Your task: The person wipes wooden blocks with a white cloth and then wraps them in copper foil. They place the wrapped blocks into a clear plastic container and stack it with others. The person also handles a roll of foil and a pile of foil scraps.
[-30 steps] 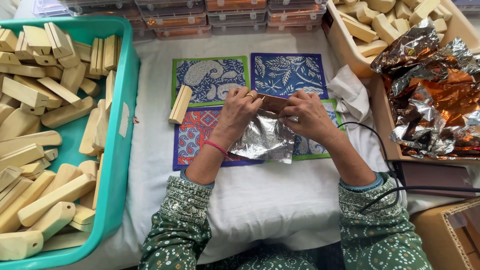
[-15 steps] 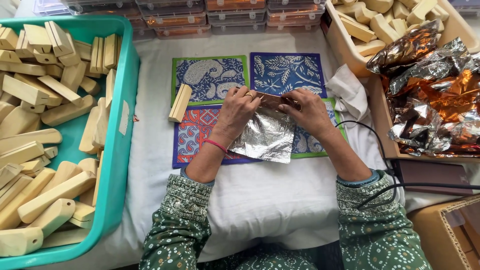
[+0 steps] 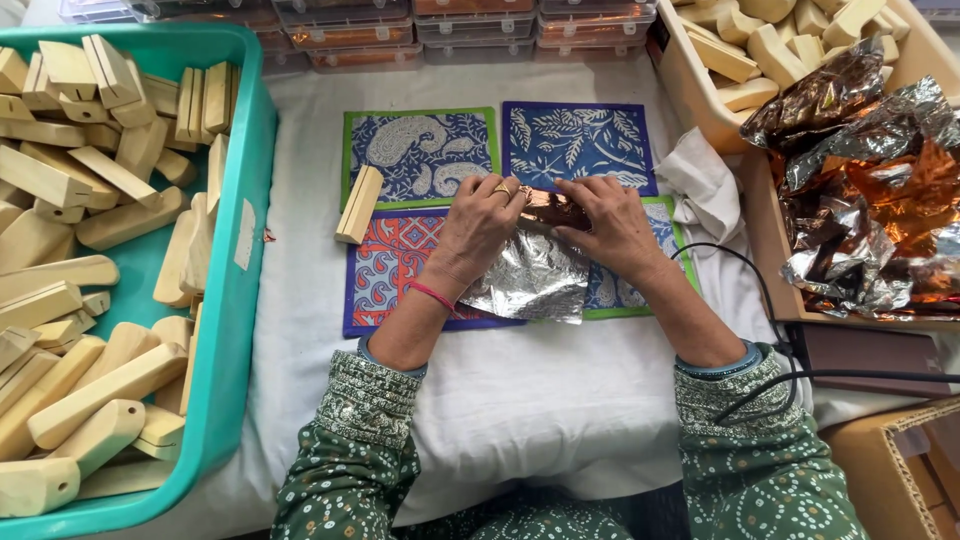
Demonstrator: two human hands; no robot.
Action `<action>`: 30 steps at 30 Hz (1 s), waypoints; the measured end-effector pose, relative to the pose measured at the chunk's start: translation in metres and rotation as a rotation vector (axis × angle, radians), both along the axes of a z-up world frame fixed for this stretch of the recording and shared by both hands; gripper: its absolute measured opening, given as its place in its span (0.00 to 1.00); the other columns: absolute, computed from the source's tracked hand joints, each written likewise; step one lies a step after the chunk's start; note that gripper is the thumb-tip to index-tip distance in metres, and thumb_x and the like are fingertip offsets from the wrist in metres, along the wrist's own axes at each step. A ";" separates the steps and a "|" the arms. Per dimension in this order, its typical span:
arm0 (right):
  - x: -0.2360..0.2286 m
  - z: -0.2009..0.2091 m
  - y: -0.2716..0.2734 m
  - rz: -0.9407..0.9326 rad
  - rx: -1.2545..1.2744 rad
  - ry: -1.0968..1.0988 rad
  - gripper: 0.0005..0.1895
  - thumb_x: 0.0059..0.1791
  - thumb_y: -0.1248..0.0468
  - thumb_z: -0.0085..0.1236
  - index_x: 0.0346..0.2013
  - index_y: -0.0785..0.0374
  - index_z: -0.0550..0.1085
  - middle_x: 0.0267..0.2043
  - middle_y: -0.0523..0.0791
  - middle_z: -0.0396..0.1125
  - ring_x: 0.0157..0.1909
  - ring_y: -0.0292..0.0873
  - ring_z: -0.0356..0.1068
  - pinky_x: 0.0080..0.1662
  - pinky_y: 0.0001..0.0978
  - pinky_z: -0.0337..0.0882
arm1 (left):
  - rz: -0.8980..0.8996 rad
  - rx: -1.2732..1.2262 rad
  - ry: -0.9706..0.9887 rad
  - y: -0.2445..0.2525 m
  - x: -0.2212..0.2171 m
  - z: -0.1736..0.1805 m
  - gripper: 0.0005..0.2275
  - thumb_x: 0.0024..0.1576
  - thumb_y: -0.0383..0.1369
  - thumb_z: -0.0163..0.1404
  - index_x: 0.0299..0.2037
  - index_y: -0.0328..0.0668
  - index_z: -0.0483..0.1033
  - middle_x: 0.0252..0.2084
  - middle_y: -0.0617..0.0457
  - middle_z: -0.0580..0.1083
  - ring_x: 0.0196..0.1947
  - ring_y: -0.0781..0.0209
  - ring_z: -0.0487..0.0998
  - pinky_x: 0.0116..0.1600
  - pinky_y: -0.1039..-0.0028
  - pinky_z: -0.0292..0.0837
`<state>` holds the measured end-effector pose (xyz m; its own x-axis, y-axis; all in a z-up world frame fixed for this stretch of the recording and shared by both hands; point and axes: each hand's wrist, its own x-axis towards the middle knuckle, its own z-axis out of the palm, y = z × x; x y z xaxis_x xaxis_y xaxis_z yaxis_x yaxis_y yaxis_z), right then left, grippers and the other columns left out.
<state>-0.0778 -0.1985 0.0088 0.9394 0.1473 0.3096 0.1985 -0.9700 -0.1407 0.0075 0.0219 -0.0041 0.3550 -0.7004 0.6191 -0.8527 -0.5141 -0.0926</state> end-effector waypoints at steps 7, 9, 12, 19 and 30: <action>0.002 -0.001 0.005 0.051 0.076 -0.004 0.37 0.43 0.42 0.68 0.60 0.58 0.73 0.55 0.47 0.69 0.53 0.47 0.65 0.50 0.42 0.62 | 0.024 0.090 0.024 0.002 0.007 -0.009 0.08 0.49 0.25 0.59 0.38 0.44 0.79 0.50 0.54 0.77 0.53 0.61 0.75 0.57 0.67 0.69; 0.004 -0.014 -0.001 0.043 0.155 -0.002 0.26 0.52 0.45 0.63 0.57 0.57 0.76 0.55 0.45 0.70 0.54 0.45 0.66 0.54 0.41 0.64 | 0.026 0.098 0.041 0.003 0.007 -0.011 0.09 0.48 0.26 0.60 0.38 0.44 0.79 0.51 0.53 0.77 0.53 0.61 0.74 0.57 0.67 0.69; 0.003 -0.011 0.001 0.058 0.146 -0.078 0.21 0.53 0.48 0.60 0.54 0.57 0.77 0.54 0.44 0.71 0.54 0.45 0.67 0.56 0.42 0.64 | 0.033 0.111 0.040 0.004 0.006 -0.009 0.08 0.51 0.25 0.60 0.39 0.44 0.79 0.52 0.54 0.76 0.53 0.61 0.74 0.57 0.68 0.70; -0.003 0.009 0.010 -0.028 0.107 0.029 0.26 0.48 0.46 0.64 0.54 0.58 0.78 0.46 0.44 0.71 0.50 0.45 0.67 0.52 0.42 0.63 | 0.005 0.111 0.108 0.014 0.004 0.018 0.13 0.48 0.33 0.59 0.41 0.35 0.81 0.45 0.52 0.74 0.46 0.59 0.73 0.51 0.68 0.68; -0.002 0.000 -0.001 0.057 -0.069 -0.041 0.28 0.45 0.49 0.67 0.55 0.59 0.77 0.51 0.43 0.72 0.51 0.43 0.68 0.52 0.41 0.61 | -0.037 -0.098 0.379 0.013 0.029 0.019 0.18 0.50 0.43 0.62 0.46 0.42 0.80 0.48 0.52 0.75 0.50 0.54 0.73 0.53 0.61 0.65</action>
